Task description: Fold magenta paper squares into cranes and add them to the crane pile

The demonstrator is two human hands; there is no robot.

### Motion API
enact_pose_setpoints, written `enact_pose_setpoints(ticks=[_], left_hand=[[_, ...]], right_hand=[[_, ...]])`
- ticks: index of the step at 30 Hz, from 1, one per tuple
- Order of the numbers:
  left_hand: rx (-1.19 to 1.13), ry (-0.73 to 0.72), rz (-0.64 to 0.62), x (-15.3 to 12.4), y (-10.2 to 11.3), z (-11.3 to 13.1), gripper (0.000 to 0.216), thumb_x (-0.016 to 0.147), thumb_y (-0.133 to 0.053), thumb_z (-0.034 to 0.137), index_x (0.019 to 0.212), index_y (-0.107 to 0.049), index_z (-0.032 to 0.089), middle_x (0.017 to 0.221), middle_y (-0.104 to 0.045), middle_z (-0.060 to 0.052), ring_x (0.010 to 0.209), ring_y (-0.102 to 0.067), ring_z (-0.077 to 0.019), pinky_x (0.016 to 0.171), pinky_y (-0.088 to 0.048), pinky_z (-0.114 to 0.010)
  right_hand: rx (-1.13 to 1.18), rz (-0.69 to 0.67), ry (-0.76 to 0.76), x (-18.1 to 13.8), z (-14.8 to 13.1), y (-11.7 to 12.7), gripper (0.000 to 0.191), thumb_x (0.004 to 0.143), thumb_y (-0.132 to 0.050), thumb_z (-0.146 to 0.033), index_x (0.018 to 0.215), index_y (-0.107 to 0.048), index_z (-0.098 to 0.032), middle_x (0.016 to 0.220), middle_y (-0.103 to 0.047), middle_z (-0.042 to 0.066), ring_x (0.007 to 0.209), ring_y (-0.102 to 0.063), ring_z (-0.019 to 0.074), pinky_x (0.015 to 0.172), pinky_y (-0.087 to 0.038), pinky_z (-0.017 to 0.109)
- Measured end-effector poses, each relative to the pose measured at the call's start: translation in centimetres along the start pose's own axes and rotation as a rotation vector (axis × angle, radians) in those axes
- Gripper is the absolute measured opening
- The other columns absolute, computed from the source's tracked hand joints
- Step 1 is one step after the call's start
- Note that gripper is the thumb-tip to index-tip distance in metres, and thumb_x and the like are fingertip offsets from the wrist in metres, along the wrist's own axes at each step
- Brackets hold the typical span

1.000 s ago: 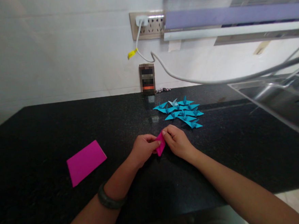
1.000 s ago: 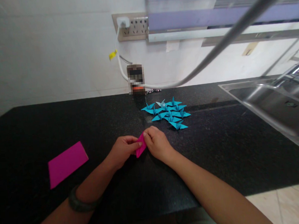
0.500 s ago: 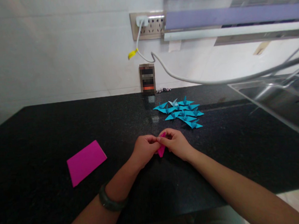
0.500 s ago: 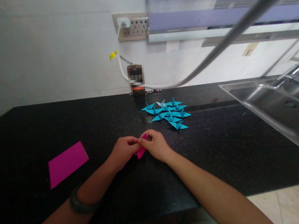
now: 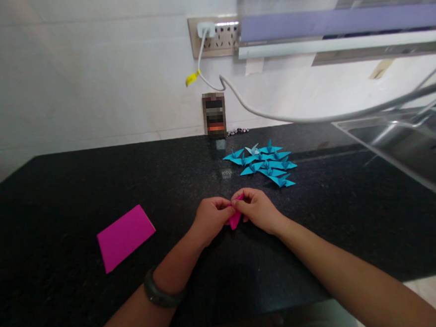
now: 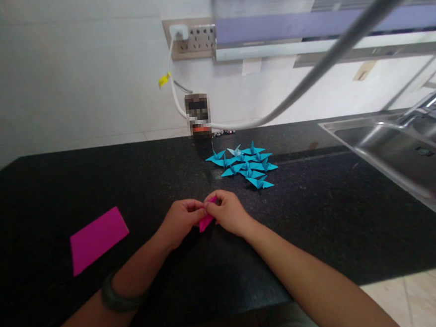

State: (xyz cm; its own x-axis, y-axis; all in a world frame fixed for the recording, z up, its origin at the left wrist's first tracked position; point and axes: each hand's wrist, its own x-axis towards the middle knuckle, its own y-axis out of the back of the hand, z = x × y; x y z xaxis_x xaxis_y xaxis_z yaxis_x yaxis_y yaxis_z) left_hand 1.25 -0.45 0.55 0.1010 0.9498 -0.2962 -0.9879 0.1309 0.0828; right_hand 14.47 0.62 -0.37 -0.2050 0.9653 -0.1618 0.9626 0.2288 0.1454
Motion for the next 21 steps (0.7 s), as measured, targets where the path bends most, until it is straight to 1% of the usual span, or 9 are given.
enact_pose_setpoints(ticks=[6, 13, 21], left_hand=[[0.02, -0.026, -0.026, 0.28, 0.29, -0.52, 0.013, 0.06, -0.065, 0.024, 0.063, -0.064, 0.012, 0.052, -0.058, 0.001, 0.044, -0.047, -0.0076, 0.046, -0.036, -0.02], [0.053, -0.037, -0.054, 0.23, 0.49, -0.31, 0.016, 0.062, -0.064, 0.027, 0.064, -0.064, 0.011, 0.053, -0.057, 0.001, 0.045, -0.046, -0.0072, 0.045, -0.035, -0.019], [0.043, -0.037, -0.024, 0.1, 0.5, -0.08, 0.016, 0.061, -0.064, 0.028, 0.061, -0.064, 0.012, 0.047, -0.053, 0.002, 0.041, -0.042, -0.0064, 0.042, -0.033, -0.019]], right_hand=[[0.037, -0.019, -0.031, -0.04, -0.32, 0.16, 0.004, 0.069, -0.054, -0.016, 0.071, -0.055, -0.013, 0.057, -0.052, -0.005, 0.039, -0.042, 0.0027, 0.035, -0.036, 0.014], [0.093, -0.041, -0.062, -0.09, -0.75, 0.41, 0.005, 0.069, -0.054, -0.017, 0.071, -0.057, -0.013, 0.055, -0.053, -0.005, 0.037, -0.041, 0.0029, 0.035, -0.035, 0.015], [0.11, -0.052, -0.066, -0.04, -0.58, 0.46, 0.008, 0.071, -0.054, -0.018, 0.074, -0.06, -0.013, 0.053, -0.053, -0.005, 0.039, -0.043, 0.0031, 0.036, -0.036, 0.014]])
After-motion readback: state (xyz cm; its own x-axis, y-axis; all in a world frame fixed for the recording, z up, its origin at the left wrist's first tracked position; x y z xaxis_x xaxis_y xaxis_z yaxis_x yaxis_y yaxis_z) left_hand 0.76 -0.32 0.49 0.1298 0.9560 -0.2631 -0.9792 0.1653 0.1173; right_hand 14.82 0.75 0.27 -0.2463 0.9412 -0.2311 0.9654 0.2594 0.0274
